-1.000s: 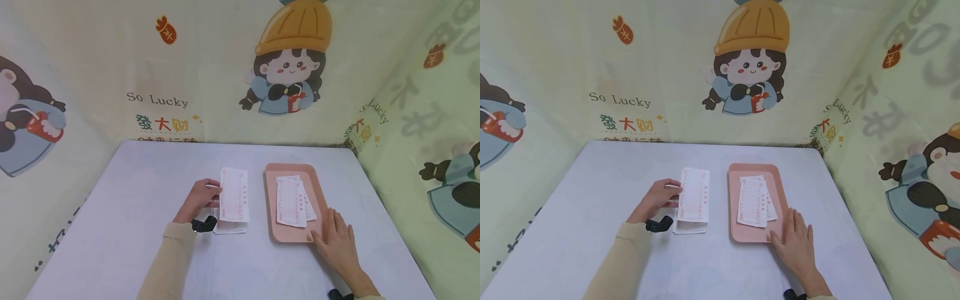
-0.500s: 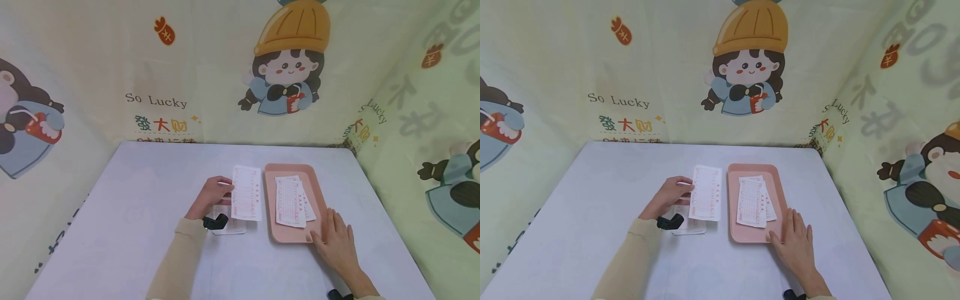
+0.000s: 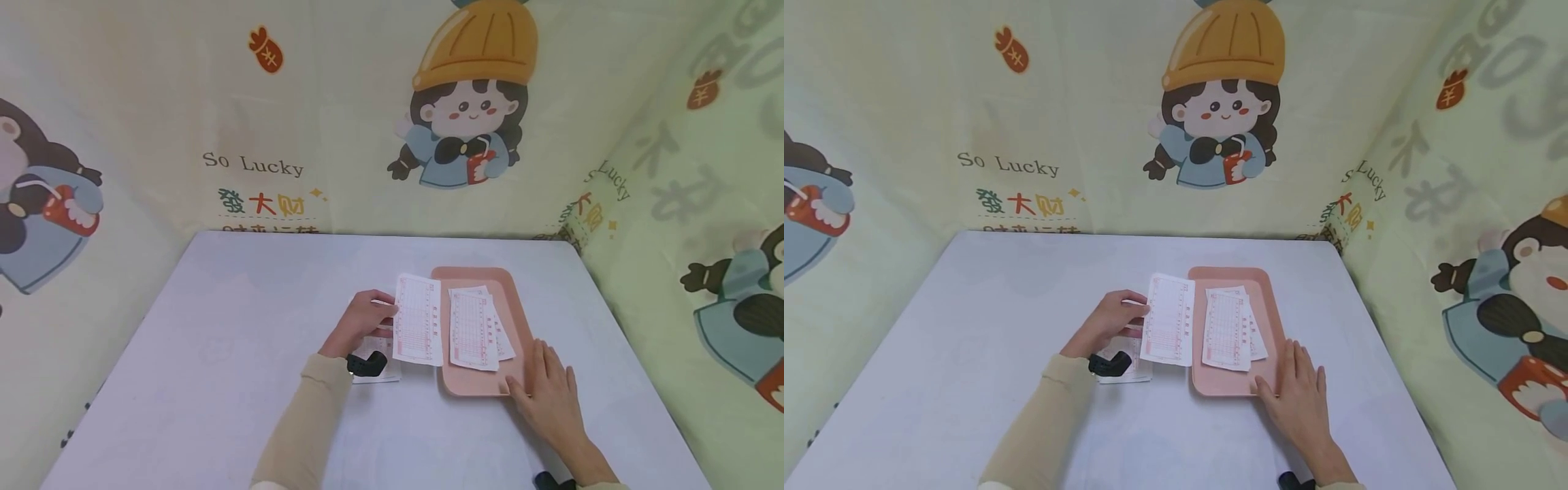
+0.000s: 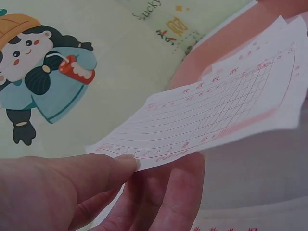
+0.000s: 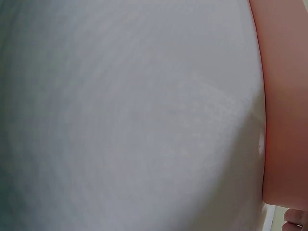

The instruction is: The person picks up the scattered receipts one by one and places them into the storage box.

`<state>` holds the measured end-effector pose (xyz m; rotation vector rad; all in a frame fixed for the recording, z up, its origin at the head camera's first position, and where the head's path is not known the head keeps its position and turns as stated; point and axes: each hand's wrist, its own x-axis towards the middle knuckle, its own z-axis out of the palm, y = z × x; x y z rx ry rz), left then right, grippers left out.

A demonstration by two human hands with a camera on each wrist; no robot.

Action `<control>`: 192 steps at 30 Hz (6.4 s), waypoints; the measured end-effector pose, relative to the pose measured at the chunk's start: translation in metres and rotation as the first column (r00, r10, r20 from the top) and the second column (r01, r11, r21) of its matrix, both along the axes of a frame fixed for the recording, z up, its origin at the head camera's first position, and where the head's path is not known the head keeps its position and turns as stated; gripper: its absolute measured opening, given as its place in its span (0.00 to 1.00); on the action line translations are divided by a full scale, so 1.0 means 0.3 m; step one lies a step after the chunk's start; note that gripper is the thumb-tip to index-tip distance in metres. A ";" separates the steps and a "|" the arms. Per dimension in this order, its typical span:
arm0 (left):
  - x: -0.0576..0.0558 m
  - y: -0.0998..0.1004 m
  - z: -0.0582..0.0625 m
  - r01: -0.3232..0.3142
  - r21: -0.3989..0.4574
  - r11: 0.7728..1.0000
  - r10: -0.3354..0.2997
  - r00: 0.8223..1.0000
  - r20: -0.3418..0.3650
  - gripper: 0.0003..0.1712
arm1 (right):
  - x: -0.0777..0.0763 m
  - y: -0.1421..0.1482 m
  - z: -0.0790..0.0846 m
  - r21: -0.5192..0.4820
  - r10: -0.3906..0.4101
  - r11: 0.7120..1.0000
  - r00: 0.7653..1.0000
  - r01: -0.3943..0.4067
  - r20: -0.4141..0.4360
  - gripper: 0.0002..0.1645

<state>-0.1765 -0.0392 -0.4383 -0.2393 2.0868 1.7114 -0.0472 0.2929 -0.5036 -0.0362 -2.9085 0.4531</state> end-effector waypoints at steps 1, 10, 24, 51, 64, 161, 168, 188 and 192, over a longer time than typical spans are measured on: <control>-0.001 0.006 -0.004 0.004 0.000 1.000 -0.004 1.000 0.000 0.17 | -0.001 0.000 0.000 0.000 0.000 1.000 1.000 0.000 -0.003 0.57; 0.006 0.081 -0.011 0.040 0.072 0.997 -0.039 0.999 -0.017 0.17 | -0.003 0.001 0.001 -0.001 0.003 1.000 1.000 -0.003 0.001 0.57; -0.001 0.196 -0.008 0.053 0.160 0.986 -0.051 0.999 -0.013 0.15 | -0.005 0.001 -0.005 0.001 0.004 1.000 1.000 -0.003 -0.003 0.58; 0.008 0.260 0.017 0.073 0.063 0.995 -0.074 0.997 0.016 0.14 | -0.005 -0.004 0.004 -0.007 -0.003 1.000 1.000 0.003 0.008 0.57; 0.012 0.147 0.024 0.103 0.093 0.990 -0.103 0.995 -0.007 0.17 | -0.001 -0.001 0.003 -0.007 -0.003 1.000 1.000 0.003 0.014 0.58; 0.046 -0.195 -0.106 -0.236 -0.342 0.910 0.246 0.969 -0.014 0.17 | -0.002 -0.003 0.003 -0.035 0.007 0.999 1.000 -0.007 0.010 0.58; 0.053 -0.185 -0.111 -0.252 -0.403 0.880 0.244 0.967 -0.073 0.17 | -0.003 0.000 -0.005 -0.041 0.005 0.999 1.000 -0.005 0.008 0.58; 0.057 -0.212 -0.093 -0.192 -0.368 0.910 0.192 0.981 -0.037 0.15 | 0.002 -0.007 0.005 -0.017 -0.007 1.000 0.999 0.008 0.040 0.59; 0.051 -0.221 -0.100 -0.176 -0.352 0.919 0.183 0.983 -0.013 0.15 | 0.001 -0.005 0.001 -0.014 -0.005 1.000 0.999 0.005 0.034 0.59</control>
